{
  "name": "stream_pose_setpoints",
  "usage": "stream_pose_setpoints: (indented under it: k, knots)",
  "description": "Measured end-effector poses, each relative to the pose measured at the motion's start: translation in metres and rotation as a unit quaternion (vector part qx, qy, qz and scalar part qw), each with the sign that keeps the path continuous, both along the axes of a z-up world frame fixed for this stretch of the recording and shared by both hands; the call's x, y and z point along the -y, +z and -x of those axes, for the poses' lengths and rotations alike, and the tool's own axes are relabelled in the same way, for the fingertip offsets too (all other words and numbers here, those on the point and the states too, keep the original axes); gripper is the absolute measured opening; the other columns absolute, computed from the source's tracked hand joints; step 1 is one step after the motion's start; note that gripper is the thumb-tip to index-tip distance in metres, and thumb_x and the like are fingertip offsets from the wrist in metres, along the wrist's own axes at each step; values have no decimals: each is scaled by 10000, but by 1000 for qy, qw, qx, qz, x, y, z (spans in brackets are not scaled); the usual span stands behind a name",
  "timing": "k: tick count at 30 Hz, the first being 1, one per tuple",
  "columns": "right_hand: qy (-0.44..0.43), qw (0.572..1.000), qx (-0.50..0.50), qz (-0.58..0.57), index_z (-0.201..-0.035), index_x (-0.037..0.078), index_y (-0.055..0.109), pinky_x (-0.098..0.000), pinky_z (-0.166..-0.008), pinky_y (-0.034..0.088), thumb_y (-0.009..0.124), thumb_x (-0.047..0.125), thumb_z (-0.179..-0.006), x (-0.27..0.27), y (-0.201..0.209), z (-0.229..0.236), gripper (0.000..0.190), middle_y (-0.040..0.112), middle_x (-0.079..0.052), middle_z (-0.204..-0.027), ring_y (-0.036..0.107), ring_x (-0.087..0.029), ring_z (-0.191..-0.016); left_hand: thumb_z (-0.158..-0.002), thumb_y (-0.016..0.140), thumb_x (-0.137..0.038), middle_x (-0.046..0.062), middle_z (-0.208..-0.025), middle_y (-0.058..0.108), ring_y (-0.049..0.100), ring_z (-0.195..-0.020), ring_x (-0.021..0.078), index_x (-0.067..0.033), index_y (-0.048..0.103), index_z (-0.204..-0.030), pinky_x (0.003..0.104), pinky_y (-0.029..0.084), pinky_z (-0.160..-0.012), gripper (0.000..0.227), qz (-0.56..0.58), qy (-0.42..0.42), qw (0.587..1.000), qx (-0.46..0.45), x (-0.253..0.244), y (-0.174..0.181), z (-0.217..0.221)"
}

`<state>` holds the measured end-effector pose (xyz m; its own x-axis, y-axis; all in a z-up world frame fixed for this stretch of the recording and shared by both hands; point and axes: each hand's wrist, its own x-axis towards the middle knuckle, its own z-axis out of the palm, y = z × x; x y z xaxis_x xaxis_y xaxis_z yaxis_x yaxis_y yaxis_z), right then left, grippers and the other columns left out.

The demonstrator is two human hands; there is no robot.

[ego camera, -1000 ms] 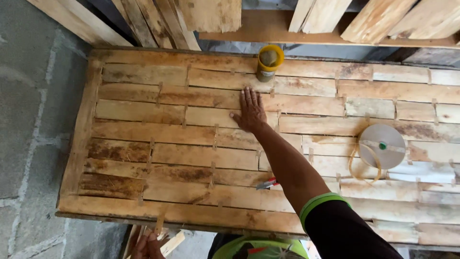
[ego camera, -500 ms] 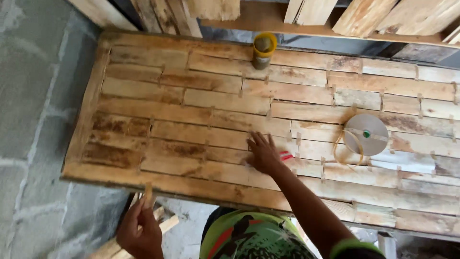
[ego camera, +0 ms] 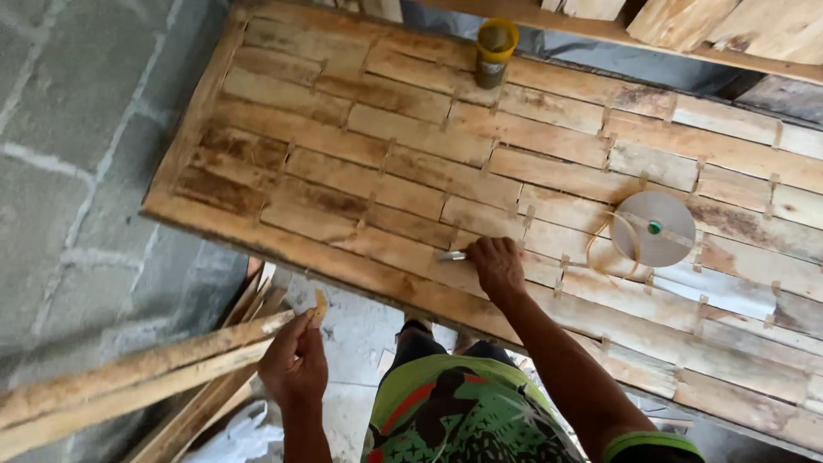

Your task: Trimming and cleaning the edges of bamboo strips on a workbench using a utility knife.

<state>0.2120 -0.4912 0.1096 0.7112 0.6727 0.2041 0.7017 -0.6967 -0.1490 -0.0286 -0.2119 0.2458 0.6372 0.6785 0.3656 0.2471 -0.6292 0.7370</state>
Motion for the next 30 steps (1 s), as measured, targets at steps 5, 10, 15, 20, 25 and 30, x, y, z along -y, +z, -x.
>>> stream_pose_setpoints:
  k: [5,10,15,20,25,30]
  knots:
    - [-30,998,55,14,-1045,178,667,-432,-889,419,620,189,-860,37,6,21,191,608,-50,-1007,577,-260,-998,-940,761,-90,51,-769,713,556,-610,75,-39,772,-1079,220,477,-582,149,42,-15,999,0,27,-16,19]
    - [-107,992,48,55,-1052,189,657,-439,-862,417,604,238,-940,80,-8,34,133,615,-53,-1017,583,-267,-969,-923,744,-69,79,-839,745,611,-616,96,-46,767,-1058,228,493,-558,138,23,-66,997,23,44,11,12]
    - [-157,986,8,47,-1049,202,668,-455,-873,416,636,293,-974,75,19,39,123,630,-40,-1027,610,-263,-981,-876,737,-53,104,-919,783,660,-603,155,-47,768,-1021,273,502,-510,148,50,-145,988,18,43,13,-2]
    - [23,950,-273,-150,-1270,128,674,-418,-1067,489,765,157,-845,18,60,49,436,679,-76,-1319,626,-304,-1250,-866,739,-58,102,-924,776,745,-753,230,-59,753,-991,328,573,-654,126,75,-296,951,49,41,14,-7]
    - [259,853,-410,-194,-1395,61,594,-454,-1130,385,710,56,-876,-56,162,85,532,602,-149,-1444,503,-343,-1372,-839,752,-68,103,-867,779,748,-711,228,-49,760,-950,332,574,-624,114,137,-332,933,11,33,14,-6]
    - [222,868,-435,-91,-1288,86,665,-432,-1062,451,762,133,-852,-77,159,93,449,704,-104,-1294,590,-298,-1243,-858,759,-81,105,-866,773,756,-725,213,-41,759,-954,325,577,-630,104,153,-341,927,16,17,13,-6]
